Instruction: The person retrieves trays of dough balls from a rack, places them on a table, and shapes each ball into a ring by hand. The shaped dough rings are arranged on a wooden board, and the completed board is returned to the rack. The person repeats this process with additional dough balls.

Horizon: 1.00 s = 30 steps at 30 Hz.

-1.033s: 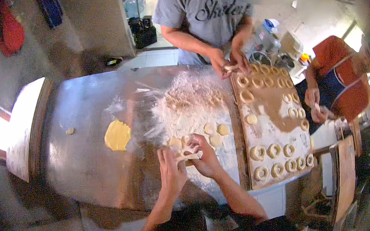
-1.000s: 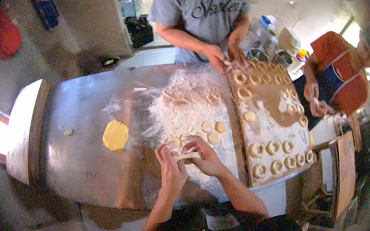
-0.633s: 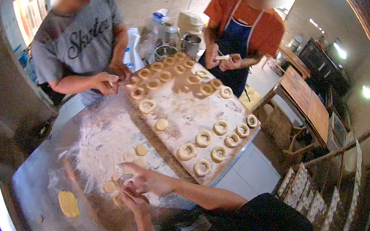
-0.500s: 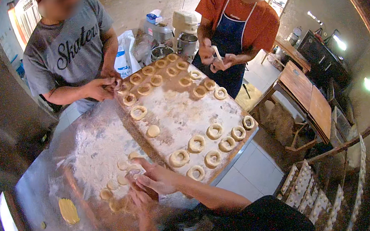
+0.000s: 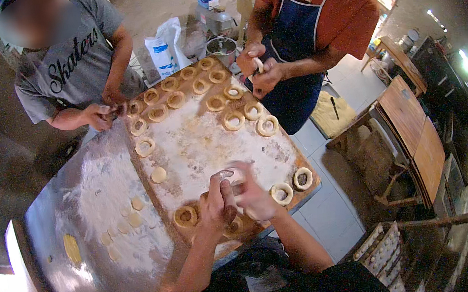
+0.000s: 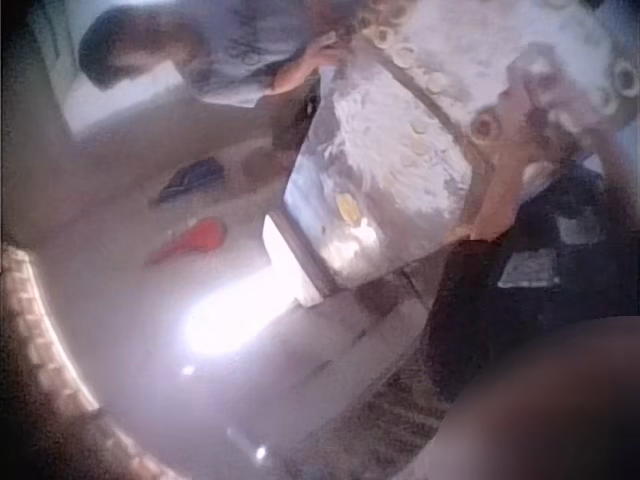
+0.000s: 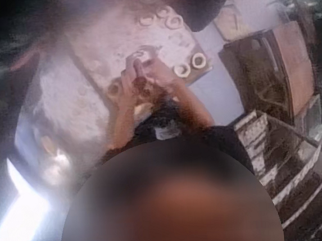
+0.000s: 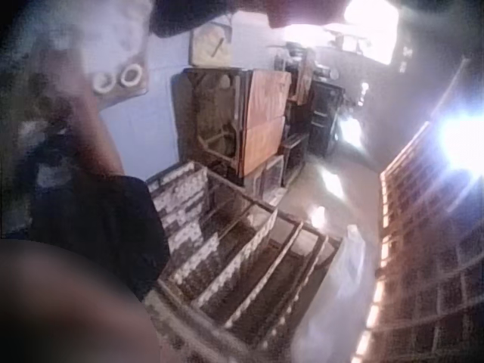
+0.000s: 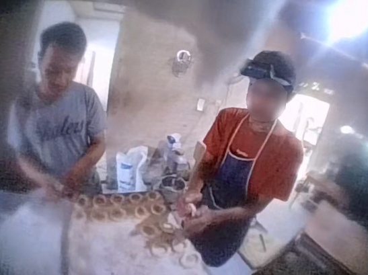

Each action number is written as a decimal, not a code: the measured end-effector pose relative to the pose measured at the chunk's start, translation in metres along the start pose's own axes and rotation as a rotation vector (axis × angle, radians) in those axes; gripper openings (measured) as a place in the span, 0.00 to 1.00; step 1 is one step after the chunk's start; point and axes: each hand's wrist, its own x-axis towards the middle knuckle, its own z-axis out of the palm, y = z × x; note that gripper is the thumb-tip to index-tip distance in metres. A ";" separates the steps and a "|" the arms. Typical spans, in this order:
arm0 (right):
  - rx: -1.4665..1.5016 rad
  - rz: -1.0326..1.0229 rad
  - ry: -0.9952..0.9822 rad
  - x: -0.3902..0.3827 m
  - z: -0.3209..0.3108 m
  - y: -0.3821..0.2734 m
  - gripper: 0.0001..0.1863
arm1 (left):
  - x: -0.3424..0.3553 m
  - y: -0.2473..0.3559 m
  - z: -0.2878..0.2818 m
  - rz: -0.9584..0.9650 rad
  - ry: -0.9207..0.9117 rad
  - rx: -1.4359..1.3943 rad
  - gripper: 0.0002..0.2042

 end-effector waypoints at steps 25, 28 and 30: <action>-1.719 0.138 0.266 0.008 -0.123 -0.023 0.50 | 0.064 0.012 0.095 -0.043 -0.372 0.622 0.36; -1.710 0.114 0.370 0.001 -0.119 -0.007 0.43 | 0.052 0.016 0.083 -0.059 -0.407 0.557 0.35; -1.669 -0.078 0.353 -0.009 -0.101 -0.010 0.41 | 0.048 0.019 0.064 -0.089 -0.370 0.494 0.34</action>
